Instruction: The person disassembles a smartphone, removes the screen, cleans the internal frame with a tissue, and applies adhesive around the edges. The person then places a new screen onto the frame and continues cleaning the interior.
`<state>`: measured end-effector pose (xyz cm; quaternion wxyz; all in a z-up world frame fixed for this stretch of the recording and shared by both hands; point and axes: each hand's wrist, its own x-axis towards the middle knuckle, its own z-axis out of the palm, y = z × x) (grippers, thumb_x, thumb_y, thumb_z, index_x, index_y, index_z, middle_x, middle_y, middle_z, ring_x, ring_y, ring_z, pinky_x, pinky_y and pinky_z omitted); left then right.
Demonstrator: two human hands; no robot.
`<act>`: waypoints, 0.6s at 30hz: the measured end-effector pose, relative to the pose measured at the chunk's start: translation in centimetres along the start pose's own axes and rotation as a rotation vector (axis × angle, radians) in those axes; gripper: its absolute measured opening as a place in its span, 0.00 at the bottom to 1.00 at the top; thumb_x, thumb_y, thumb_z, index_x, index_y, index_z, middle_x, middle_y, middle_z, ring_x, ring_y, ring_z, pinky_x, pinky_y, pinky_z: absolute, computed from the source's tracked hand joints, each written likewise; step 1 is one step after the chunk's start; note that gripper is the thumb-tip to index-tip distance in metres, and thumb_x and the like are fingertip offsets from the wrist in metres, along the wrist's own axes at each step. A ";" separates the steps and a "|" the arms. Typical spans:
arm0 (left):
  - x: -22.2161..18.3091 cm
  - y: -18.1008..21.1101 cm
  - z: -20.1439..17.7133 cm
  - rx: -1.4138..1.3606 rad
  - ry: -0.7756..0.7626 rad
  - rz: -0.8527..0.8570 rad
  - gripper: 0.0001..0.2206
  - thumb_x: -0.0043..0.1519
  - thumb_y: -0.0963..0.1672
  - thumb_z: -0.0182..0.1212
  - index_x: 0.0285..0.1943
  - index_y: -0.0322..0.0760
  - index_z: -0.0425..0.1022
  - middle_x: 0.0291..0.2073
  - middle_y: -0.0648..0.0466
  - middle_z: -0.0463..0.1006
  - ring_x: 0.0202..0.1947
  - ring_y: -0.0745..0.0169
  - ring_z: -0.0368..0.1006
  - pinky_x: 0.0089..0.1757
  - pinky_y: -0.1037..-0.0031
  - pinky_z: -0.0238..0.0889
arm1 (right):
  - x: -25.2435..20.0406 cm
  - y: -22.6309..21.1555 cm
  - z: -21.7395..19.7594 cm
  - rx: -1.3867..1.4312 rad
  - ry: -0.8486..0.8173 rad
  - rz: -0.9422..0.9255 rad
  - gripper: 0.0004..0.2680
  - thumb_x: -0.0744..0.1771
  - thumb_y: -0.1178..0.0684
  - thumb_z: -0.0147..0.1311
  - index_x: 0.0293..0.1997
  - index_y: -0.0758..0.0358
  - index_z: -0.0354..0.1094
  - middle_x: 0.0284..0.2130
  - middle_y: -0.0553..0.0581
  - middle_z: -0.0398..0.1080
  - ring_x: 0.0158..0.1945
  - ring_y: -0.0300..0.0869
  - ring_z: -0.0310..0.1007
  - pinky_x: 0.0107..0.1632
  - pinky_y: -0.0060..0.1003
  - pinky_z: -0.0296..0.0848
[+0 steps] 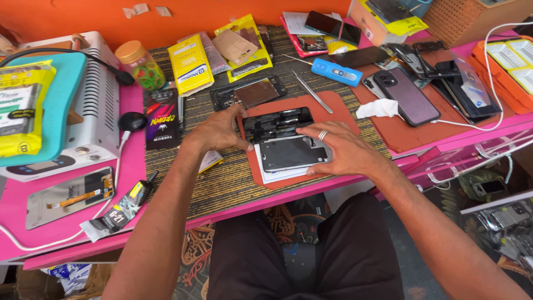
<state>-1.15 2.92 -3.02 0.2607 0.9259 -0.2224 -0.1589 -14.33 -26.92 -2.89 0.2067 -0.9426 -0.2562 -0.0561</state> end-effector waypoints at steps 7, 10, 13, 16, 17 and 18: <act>0.0 -0.1 0.1 0.006 0.013 0.027 0.42 0.34 0.50 0.81 0.60 0.39 0.69 0.48 0.44 0.80 0.52 0.45 0.76 0.52 0.61 0.67 | 0.1 -1.0 -0.2 0.082 -0.002 0.210 0.42 0.51 0.43 0.77 0.71 0.50 0.53 0.59 0.52 0.70 0.67 0.52 0.62 0.67 0.49 0.59; -0.1 -0.1 0.1 -0.009 -0.006 0.017 0.41 0.34 0.50 0.80 0.60 0.40 0.70 0.47 0.44 0.81 0.51 0.46 0.78 0.52 0.61 0.68 | 0.1 -1.5 -0.1 0.098 0.023 0.238 0.43 0.51 0.43 0.77 0.72 0.49 0.51 0.59 0.50 0.71 0.68 0.51 0.61 0.67 0.49 0.60; -0.1 0.0 0.1 0.012 0.002 -0.027 0.42 0.34 0.51 0.81 0.62 0.41 0.68 0.47 0.44 0.80 0.51 0.45 0.77 0.51 0.59 0.68 | -0.3 -1.3 -0.1 0.092 0.051 0.209 0.41 0.52 0.44 0.76 0.71 0.50 0.53 0.58 0.51 0.72 0.67 0.52 0.62 0.66 0.50 0.60; -0.1 -0.1 0.1 0.006 0.001 0.020 0.42 0.34 0.51 0.80 0.61 0.40 0.69 0.46 0.43 0.81 0.50 0.45 0.78 0.52 0.61 0.69 | -0.4 -0.5 0.2 0.153 0.080 0.159 0.35 0.54 0.45 0.74 0.69 0.49 0.59 0.55 0.53 0.74 0.63 0.50 0.68 0.64 0.47 0.64; 0.0 -0.2 0.1 0.004 0.000 0.013 0.42 0.34 0.51 0.80 0.61 0.40 0.69 0.47 0.43 0.81 0.51 0.45 0.78 0.52 0.61 0.68 | -0.7 0.0 0.2 0.185 0.089 0.147 0.33 0.55 0.45 0.73 0.68 0.49 0.62 0.53 0.54 0.76 0.61 0.49 0.71 0.63 0.46 0.66; 0.0 -0.2 0.1 0.003 -0.001 0.007 0.42 0.34 0.51 0.81 0.61 0.40 0.69 0.47 0.43 0.81 0.51 0.45 0.77 0.52 0.60 0.68 | -0.8 0.6 0.4 0.198 0.104 0.110 0.30 0.57 0.46 0.72 0.66 0.50 0.64 0.53 0.55 0.76 0.60 0.48 0.73 0.62 0.44 0.68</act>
